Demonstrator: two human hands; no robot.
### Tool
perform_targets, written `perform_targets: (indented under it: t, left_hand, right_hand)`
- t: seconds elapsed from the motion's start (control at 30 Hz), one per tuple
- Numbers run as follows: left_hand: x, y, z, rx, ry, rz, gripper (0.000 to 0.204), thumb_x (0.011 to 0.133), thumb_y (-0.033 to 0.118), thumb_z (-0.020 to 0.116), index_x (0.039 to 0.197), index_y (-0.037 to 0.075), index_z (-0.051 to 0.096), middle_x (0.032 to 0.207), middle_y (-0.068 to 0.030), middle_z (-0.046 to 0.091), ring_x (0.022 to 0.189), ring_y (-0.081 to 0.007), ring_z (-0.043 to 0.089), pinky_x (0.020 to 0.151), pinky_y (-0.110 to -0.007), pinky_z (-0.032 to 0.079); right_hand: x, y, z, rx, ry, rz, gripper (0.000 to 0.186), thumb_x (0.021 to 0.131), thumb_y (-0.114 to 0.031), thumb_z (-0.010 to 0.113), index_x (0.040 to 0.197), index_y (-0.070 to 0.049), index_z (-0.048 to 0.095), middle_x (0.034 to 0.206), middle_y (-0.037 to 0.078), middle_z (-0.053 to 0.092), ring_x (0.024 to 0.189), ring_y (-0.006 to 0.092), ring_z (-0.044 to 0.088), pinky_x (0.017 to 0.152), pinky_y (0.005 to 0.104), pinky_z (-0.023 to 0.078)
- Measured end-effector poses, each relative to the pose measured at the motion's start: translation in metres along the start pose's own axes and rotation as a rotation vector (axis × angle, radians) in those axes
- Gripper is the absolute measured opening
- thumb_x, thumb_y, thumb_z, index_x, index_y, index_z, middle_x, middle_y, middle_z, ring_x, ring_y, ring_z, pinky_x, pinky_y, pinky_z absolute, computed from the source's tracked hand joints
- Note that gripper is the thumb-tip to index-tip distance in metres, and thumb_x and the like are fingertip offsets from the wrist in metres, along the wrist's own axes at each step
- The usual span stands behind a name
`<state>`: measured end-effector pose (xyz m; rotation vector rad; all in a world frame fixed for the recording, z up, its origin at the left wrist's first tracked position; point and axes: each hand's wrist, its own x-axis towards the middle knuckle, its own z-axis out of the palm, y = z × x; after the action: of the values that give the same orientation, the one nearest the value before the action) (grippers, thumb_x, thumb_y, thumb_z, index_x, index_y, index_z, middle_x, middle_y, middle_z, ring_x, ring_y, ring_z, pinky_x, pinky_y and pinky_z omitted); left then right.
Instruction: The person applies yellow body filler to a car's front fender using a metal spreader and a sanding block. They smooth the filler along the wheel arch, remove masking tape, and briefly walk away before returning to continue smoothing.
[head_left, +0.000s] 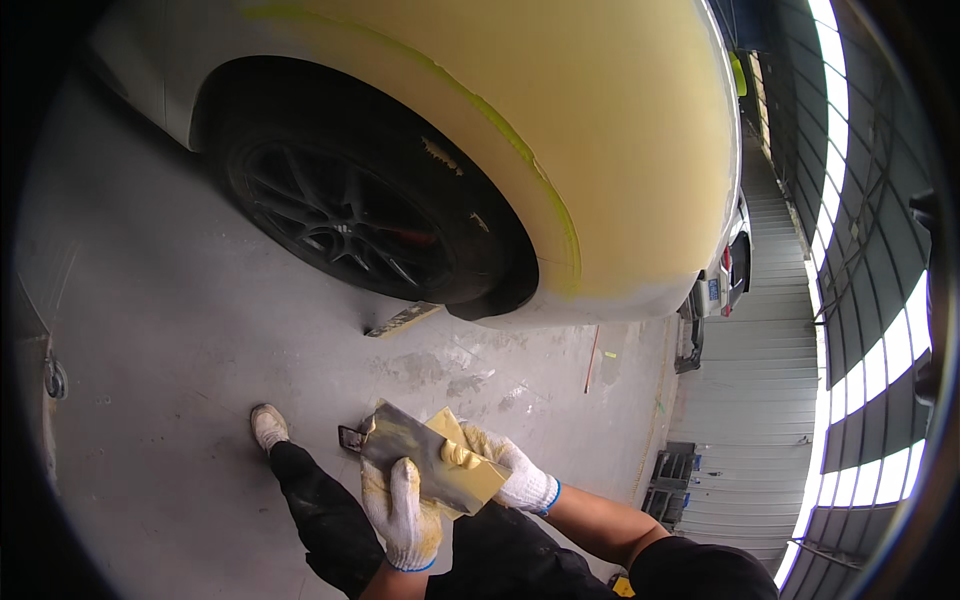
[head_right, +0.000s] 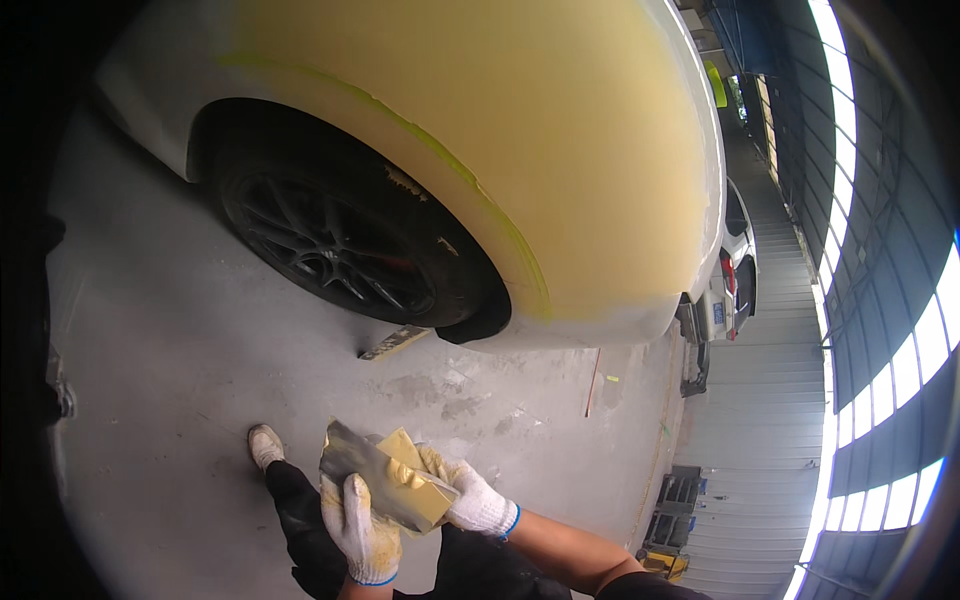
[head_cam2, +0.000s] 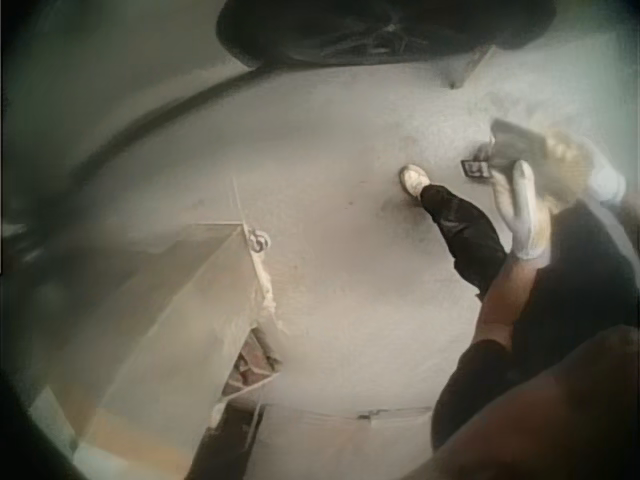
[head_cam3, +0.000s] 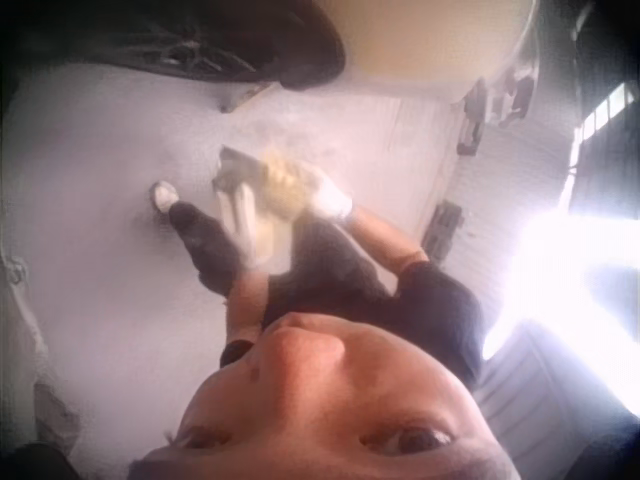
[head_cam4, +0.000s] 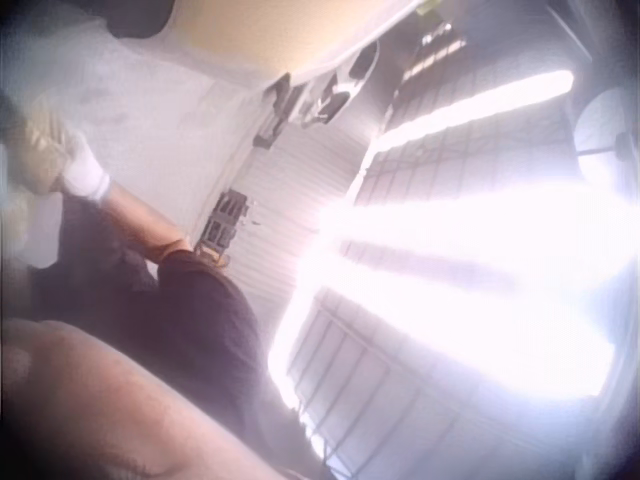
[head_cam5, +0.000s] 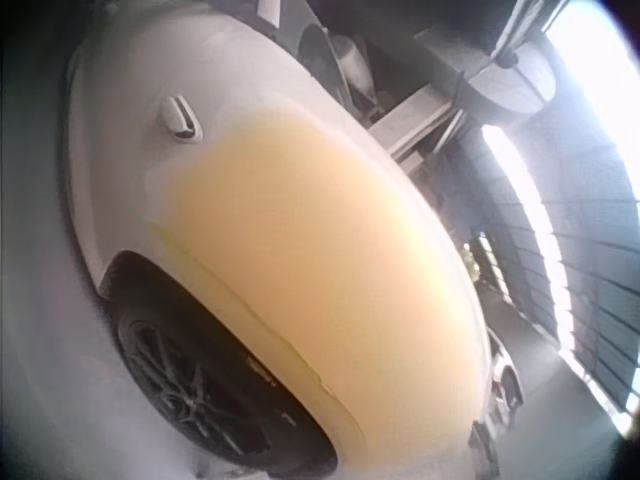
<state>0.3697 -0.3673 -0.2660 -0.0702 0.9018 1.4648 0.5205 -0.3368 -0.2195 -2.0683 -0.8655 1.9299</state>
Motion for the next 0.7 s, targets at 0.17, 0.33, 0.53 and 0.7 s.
perform_targets:
  t: [0.17,0.33,0.53,0.7]
  left_hand:
    - [0.016,0.091,-0.037,-0.081,0.274,-0.015,0.041,0.109,0.024,0.054,0.142,0.0,0.051,0.133,-0.0125,0.062,0.114,-0.0209,0.063,0.095,-0.036,0.055]
    - [-0.006,0.125,-0.054,0.045,0.099,0.006,0.04,0.108,0.023,0.054,0.14,-0.001,0.052,0.128,-0.0109,0.061,0.114,-0.0199,0.06,0.098,-0.035,0.051]
    - [-0.005,0.144,-0.034,0.543,0.125,0.039,0.039,0.109,0.03,0.051,0.134,0.001,0.055,0.118,-0.0079,0.062,0.105,-0.0163,0.062,0.09,-0.031,0.052]
    - [-0.013,0.151,-0.05,0.497,0.107,-0.5,0.031,0.109,0.033,0.052,0.125,0.008,0.061,0.098,-0.0018,0.067,0.082,-0.0125,0.066,0.072,-0.025,0.054]
  right_hand:
    - [-0.012,0.008,0.066,0.158,-0.246,0.043,0.042,0.105,-0.016,0.061,0.144,-0.001,0.054,0.125,0.005,0.068,0.107,0.0107,0.064,0.095,0.03,0.053]
    - [-0.015,0.008,0.118,0.745,-0.272,0.069,0.043,0.104,-0.021,0.064,0.142,-0.003,0.053,0.123,0.005,0.067,0.104,0.0122,0.068,0.091,0.0318,0.057]
    - [-0.04,0.073,0.161,0.85,-0.546,-0.02,0.047,0.103,-0.017,0.065,0.145,-0.001,0.052,0.124,0.004,0.068,0.113,0.0107,0.064,0.098,0.0298,0.053]
    - [-0.063,0.122,0.187,0.977,-0.594,-0.089,0.037,0.1,-0.013,0.067,0.134,0.0,0.062,0.116,0.001,0.07,0.103,0.0084,0.065,0.092,0.0252,0.051]
